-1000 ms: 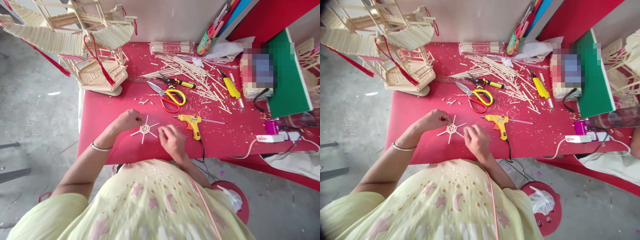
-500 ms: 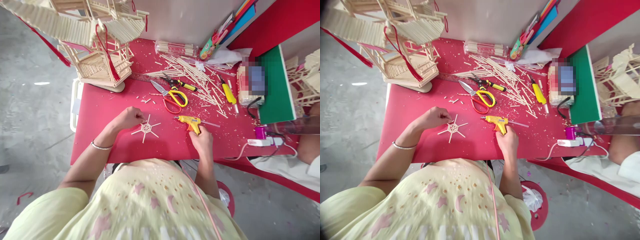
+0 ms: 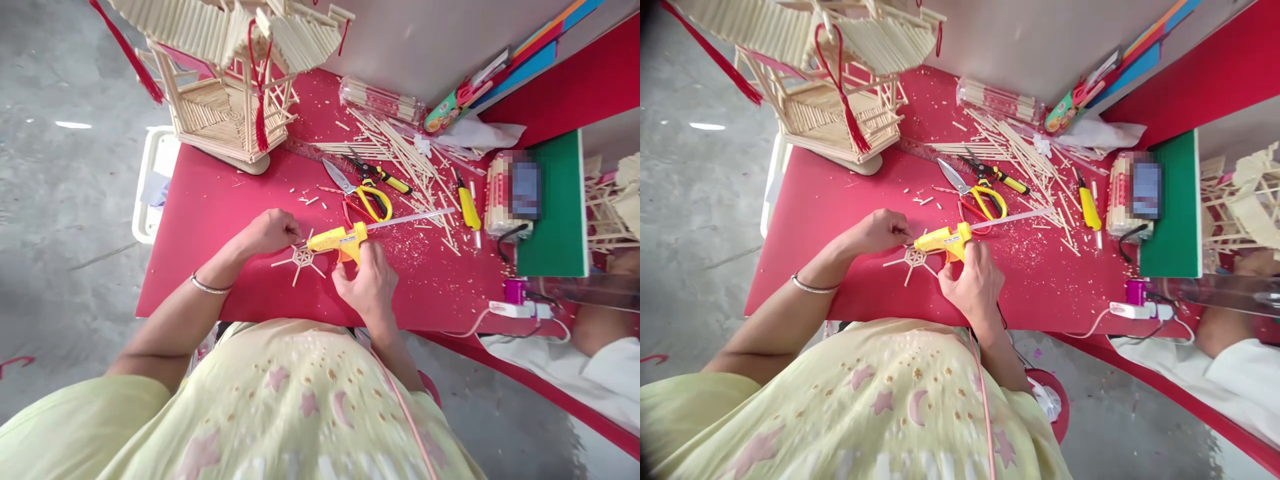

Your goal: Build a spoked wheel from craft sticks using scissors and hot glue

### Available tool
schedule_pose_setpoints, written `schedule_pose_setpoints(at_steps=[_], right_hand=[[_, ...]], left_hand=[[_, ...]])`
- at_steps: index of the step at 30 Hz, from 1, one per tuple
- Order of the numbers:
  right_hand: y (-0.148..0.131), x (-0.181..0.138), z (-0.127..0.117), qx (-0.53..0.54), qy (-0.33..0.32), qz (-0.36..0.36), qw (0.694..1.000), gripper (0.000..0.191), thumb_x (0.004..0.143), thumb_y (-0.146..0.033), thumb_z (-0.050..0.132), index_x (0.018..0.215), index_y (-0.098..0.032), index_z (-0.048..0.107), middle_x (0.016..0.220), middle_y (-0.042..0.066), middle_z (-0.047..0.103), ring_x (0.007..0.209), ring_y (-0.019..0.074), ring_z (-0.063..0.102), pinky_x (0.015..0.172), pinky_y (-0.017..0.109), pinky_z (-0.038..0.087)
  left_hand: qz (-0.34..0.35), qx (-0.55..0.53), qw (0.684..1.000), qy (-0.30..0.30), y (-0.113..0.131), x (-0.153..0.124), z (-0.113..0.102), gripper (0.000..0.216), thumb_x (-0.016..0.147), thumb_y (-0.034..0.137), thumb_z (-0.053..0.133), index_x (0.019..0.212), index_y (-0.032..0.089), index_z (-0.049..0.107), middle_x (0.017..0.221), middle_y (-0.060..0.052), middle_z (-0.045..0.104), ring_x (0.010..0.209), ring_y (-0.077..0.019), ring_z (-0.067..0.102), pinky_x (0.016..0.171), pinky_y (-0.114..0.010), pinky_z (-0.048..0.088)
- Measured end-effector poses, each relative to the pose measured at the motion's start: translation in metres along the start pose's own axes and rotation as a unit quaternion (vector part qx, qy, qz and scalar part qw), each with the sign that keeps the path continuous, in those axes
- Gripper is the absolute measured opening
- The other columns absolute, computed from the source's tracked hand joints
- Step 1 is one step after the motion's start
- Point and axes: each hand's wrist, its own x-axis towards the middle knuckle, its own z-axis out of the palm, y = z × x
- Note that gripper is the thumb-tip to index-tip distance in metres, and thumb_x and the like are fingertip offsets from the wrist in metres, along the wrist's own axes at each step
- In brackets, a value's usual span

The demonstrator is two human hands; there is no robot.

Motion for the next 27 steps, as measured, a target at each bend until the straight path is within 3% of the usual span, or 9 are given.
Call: schedule_pose_setpoints(at_steps=[8, 13, 27], right_hand=[[-0.005, 0.003, 0.014, -0.077, 0.036, 0.001, 0.996, 0.043, 0.09, -0.058, 0.058, 0.107, -0.018, 0.06, 0.097, 0.009, 0.063, 0.078, 0.0213, 0.06, 0.057, 0.03, 0.03], [-0.002, 0.006, 0.022, -0.108, 0.034, 0.01, 0.993, 0.029, 0.094, -0.046, 0.057, 0.103, -0.019, 0.062, 0.095, 0.007, 0.063, 0.075, 0.0185, 0.059, 0.059, 0.031, 0.029], [0.002, 0.006, 0.029, -0.109, 0.029, -0.003, 0.994, 0.028, 0.092, -0.042, 0.057, 0.107, -0.019, 0.063, 0.094, 0.006, 0.063, 0.073, 0.0181, 0.058, 0.06, 0.03, 0.029]], left_hand=[[-0.01, 0.007, 1.0, -0.018, 0.004, 0.001, -0.003, 0.027, 0.07, 0.023, 0.059, 0.081, 0.017, 0.083, 0.08, -0.002, 0.078, 0.073, -0.0174, 0.068, 0.066, -0.024, 0.048], [-0.02, 0.005, 1.0, -0.018, 0.003, 0.001, -0.003, 0.028, 0.069, 0.023, 0.059, 0.082, 0.017, 0.083, 0.081, -0.001, 0.078, 0.074, -0.0174, 0.068, 0.066, -0.024, 0.049], [-0.021, 0.018, 0.999, -0.02, 0.004, 0.002, -0.002, 0.027, 0.07, 0.023, 0.059, 0.082, 0.017, 0.083, 0.08, -0.001, 0.078, 0.074, -0.0171, 0.069, 0.068, -0.024, 0.049]])
